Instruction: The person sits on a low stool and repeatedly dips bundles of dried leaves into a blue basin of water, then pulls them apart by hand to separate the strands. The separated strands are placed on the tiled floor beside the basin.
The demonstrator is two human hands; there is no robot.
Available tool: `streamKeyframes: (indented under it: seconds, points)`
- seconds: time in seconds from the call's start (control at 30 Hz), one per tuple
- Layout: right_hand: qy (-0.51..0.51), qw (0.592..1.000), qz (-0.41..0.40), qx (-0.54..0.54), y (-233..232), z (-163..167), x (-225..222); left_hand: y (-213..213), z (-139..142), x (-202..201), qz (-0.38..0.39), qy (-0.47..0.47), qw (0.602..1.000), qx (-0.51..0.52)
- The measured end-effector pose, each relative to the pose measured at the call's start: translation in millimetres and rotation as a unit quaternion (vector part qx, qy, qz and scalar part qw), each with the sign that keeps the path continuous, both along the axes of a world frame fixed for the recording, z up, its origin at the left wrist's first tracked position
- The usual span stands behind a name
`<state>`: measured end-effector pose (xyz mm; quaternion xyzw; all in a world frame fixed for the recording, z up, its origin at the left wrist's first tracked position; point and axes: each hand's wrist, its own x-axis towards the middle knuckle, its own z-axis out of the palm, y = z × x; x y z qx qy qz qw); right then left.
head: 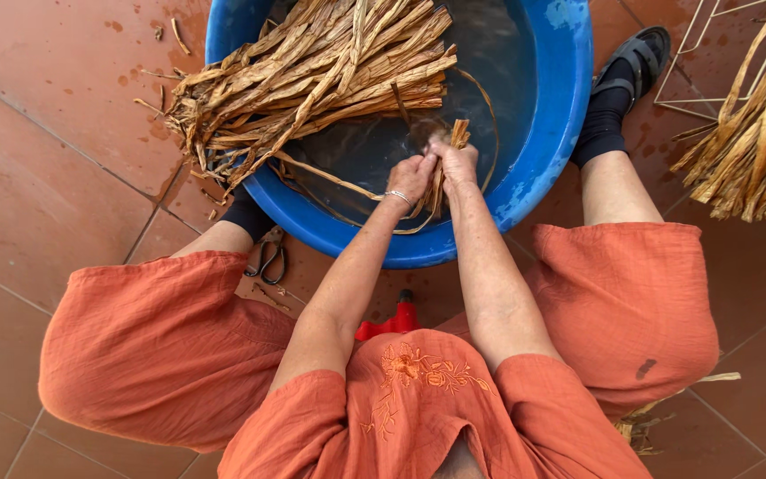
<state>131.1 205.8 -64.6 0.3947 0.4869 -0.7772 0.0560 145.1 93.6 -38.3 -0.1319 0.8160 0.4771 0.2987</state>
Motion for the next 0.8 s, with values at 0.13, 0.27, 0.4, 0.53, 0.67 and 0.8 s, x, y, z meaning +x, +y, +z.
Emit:
streamKeyframes:
  seconds: [0.13,0.27,0.4,0.53,0.67,0.8]
  points:
    - [-0.079,0.995,-0.058,-0.003,10.4,2.1,-4.5,2.1,5.3,8.8,-0.024,0.009,0.994,0.104]
    - [-0.06,0.993,0.031,-0.096,24.7,27.8,0.2,-2.2,-2.9,8.7,0.044,-0.064,0.98,0.185]
    - [-0.041,0.986,0.077,-0.143,25.6,33.9,4.3,-1.5,-11.1,-2.2,-0.002,0.016,0.996,0.092]
    - [-0.055,0.993,0.085,-0.059,21.2,11.5,2.3,4.9,-8.0,-10.1,-0.067,-0.016,0.998,-0.004]
    - [-0.053,0.999,-0.007,0.003,16.4,-5.3,-1.6,17.0,4.1,-5.8,-0.147,-0.015,0.981,-0.122]
    - [-0.079,0.996,-0.045,0.026,14.0,-6.7,-4.1,17.5,18.2,4.5,-0.217,0.048,0.96,-0.172]
